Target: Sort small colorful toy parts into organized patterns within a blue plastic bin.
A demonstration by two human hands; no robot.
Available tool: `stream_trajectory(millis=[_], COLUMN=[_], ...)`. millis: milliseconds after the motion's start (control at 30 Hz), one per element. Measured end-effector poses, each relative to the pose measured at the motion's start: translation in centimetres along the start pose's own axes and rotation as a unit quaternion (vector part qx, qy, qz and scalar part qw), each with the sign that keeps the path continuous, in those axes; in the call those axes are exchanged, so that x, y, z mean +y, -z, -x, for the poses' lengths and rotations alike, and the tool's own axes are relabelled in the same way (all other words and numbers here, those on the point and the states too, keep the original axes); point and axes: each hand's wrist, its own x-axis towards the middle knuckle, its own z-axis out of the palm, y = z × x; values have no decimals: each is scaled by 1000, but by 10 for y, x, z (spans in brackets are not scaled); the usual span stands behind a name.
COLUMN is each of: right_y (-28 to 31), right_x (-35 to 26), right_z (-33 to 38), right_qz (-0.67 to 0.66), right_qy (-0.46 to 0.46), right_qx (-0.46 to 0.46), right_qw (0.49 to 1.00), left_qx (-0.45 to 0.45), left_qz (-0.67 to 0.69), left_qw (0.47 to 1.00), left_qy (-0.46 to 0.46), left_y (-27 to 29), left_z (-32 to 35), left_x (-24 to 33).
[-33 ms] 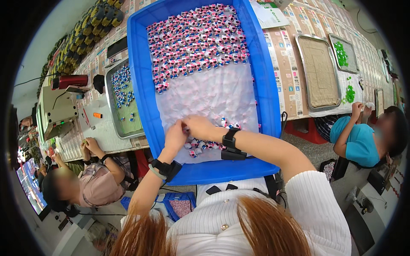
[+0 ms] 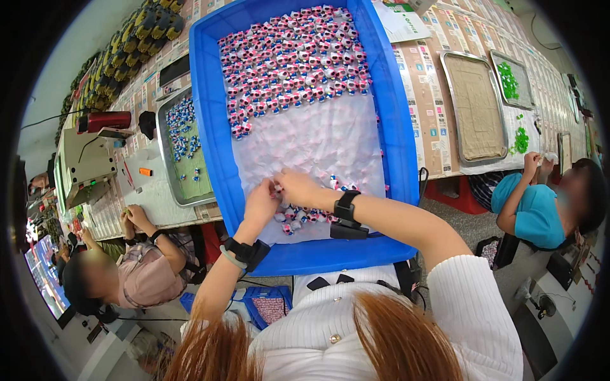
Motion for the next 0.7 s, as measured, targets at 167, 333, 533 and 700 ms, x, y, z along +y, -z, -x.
stream_trajectory(millis=[167, 333, 533, 700], right_y=[36, 43, 44, 30], right_x=[25, 24, 21, 7], right_z=[-45, -98, -72, 2], right_qz=[-69, -71, 38, 95], right_qy=[-58, -53, -31, 22], right_qx=[140, 220, 227, -106], right_qw=[986, 972, 973, 990], left_qx=[160, 230, 154, -162], left_qz=[78, 3, 15, 57], left_qw=[983, 971, 986, 985], left_qy=[-33, -67, -60, -27], left_y=[49, 55, 53, 25], left_z=[-55, -118, -92, -14], left_x=[20, 14, 21, 9])
